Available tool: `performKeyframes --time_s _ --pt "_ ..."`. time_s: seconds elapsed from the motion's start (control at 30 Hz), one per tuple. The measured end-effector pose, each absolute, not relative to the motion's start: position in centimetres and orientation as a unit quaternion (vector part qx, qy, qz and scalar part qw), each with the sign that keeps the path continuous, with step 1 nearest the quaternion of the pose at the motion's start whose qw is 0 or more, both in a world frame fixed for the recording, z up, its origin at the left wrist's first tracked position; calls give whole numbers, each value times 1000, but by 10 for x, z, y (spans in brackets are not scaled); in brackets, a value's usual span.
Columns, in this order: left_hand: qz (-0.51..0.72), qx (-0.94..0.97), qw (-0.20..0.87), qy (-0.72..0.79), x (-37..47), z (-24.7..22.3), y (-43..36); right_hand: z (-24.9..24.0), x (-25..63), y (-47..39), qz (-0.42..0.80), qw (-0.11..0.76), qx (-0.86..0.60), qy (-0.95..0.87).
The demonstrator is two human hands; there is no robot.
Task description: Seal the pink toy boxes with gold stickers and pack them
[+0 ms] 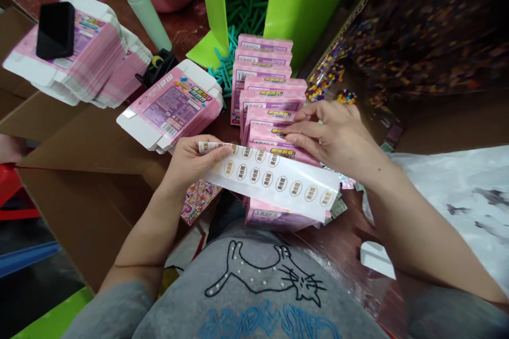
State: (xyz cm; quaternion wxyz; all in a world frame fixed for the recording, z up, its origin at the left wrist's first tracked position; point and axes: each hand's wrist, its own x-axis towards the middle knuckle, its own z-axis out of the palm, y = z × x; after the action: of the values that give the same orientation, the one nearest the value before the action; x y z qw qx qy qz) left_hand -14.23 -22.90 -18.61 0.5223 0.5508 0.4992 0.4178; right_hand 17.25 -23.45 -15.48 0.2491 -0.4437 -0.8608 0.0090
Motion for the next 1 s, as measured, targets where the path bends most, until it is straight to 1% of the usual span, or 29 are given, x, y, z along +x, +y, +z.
performKeyframes --time_s 0.07,0.13,0.2,0.27,0.33,0.47,0.53,0.63,0.77,0.83,0.93,1.0 --pt "420 549 536 485 -137 -185 -226 -146 170 -236 95 285 -410 -861" --pt "424 542 552 471 -133 -186 -224 -136 166 -239 185 303 -360 -863" --pt "426 536 564 462 -131 -186 -221 -129 162 -239 229 327 -340 -852" --pt "429 532 569 457 -130 -187 -219 -128 161 -234 229 360 -364 -828" --pt "429 531 570 456 -129 -188 -216 -133 162 -224 196 370 -404 -813" --pt "418 533 562 474 -130 -188 -213 -152 167 -203 107 321 -450 -826" --pt "412 530 561 484 -130 -187 -212 -157 169 -199 71 310 -469 -824" --pt "415 525 565 484 -130 -185 -210 -157 171 -199 17 290 -477 -829" --pt "431 519 569 470 -127 -182 -207 -147 174 -199 -33 230 -451 -862" --pt "433 524 576 453 -125 -181 -205 -139 173 -199 4 232 -426 -875" --pt "427 537 579 440 -122 -180 -202 -125 165 -202 116 270 -351 -889" --pt "422 542 577 442 -120 -180 -200 -117 158 -203 171 291 -321 -885"
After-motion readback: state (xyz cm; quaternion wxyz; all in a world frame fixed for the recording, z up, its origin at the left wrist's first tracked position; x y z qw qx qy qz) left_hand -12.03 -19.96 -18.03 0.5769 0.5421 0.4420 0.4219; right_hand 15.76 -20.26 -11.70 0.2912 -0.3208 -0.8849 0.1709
